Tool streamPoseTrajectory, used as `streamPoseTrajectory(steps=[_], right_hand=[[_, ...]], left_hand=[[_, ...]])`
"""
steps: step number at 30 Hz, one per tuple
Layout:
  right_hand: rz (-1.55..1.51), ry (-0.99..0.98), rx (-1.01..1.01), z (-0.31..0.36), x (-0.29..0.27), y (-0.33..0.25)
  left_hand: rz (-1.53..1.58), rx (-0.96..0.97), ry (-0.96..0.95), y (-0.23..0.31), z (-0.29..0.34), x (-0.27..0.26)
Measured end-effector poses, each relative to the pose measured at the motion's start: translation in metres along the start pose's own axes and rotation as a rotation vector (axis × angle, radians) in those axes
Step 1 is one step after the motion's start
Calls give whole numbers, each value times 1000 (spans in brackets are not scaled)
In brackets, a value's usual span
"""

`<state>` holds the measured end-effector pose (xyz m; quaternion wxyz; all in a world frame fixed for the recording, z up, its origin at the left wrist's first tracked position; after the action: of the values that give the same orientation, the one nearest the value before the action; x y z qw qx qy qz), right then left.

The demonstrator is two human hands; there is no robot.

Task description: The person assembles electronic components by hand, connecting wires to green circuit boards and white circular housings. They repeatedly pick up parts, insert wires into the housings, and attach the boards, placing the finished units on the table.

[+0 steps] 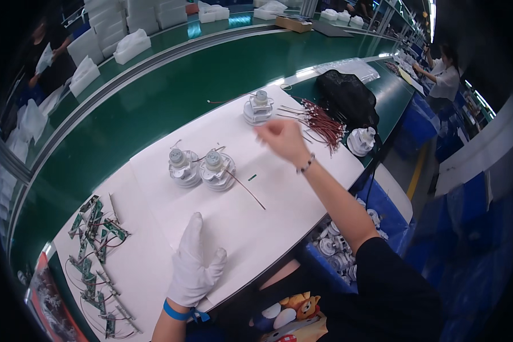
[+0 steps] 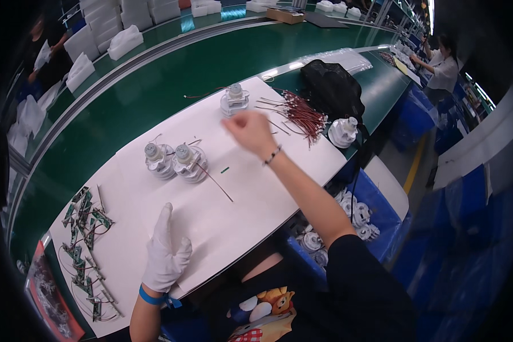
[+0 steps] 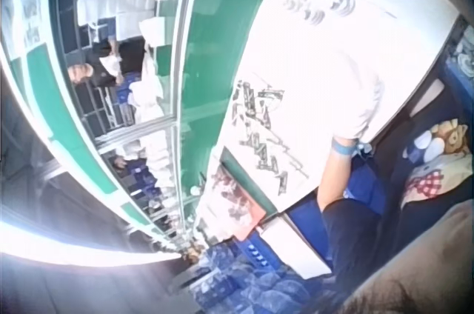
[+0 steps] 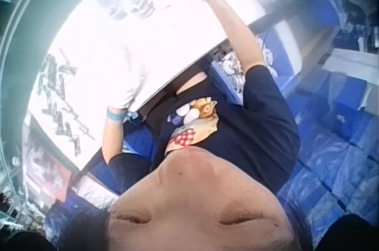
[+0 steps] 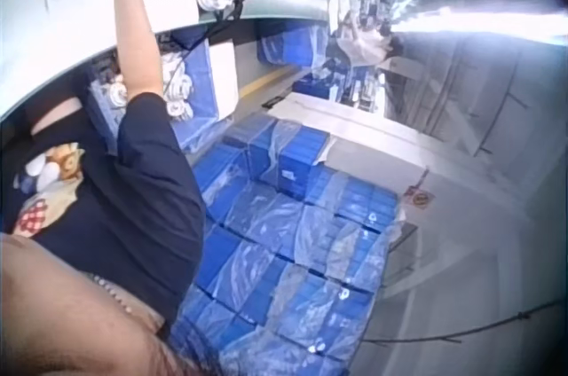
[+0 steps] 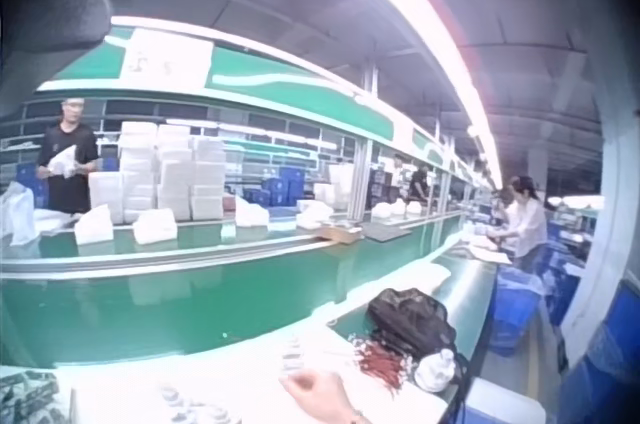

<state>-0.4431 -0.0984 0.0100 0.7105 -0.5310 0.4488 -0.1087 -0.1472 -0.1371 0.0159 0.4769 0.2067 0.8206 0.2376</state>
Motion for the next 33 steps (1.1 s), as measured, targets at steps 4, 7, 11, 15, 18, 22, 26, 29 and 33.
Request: streamPoseTrajectory(steps=[4, 7, 11, 15, 18, 22, 26, 29, 33], right_hand=[[269, 619, -229, -45, -31, 10], [115, 629, -139, -62, -22, 14], [36, 699, -137, -56, -27, 19], [28, 708, -175, -50, -38, 20], [89, 701, -221, -46, -47, 19], [230, 756, -303, -31, -60, 12], [98, 608, -297, -34, -68, 25], [9, 639, -374, -28, -77, 29], [245, 615, -462, -15, -64, 1]], left_hand=[[-9, 21, -19, 1, 2, 2], [-28, 28, -5, 0, 0, -2], [-31, 38, 16, 3, -1, -7], [-31, 56, 28, 5, 1, -6], [-58, 61, 35, 6, 0, -8], [-68, 60, 55, 7, 0, -10], [-75, 76, 57, 7, 0, -9], [-64, 66, 50, 7, 0, -8], [-81, 82, 54, 7, 1, -9]])
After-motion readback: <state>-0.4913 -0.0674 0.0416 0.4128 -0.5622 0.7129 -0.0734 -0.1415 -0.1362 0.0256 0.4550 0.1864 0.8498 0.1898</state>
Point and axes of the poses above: each hand's wrist, its own z-axis away from the middle knuckle, its own x-axis out of the palm, y = z × x, the point moved 9 cm from there along -z, towards the middle knuckle, and after that the axes turned 10 degrees about x, right-handed, at the moved point
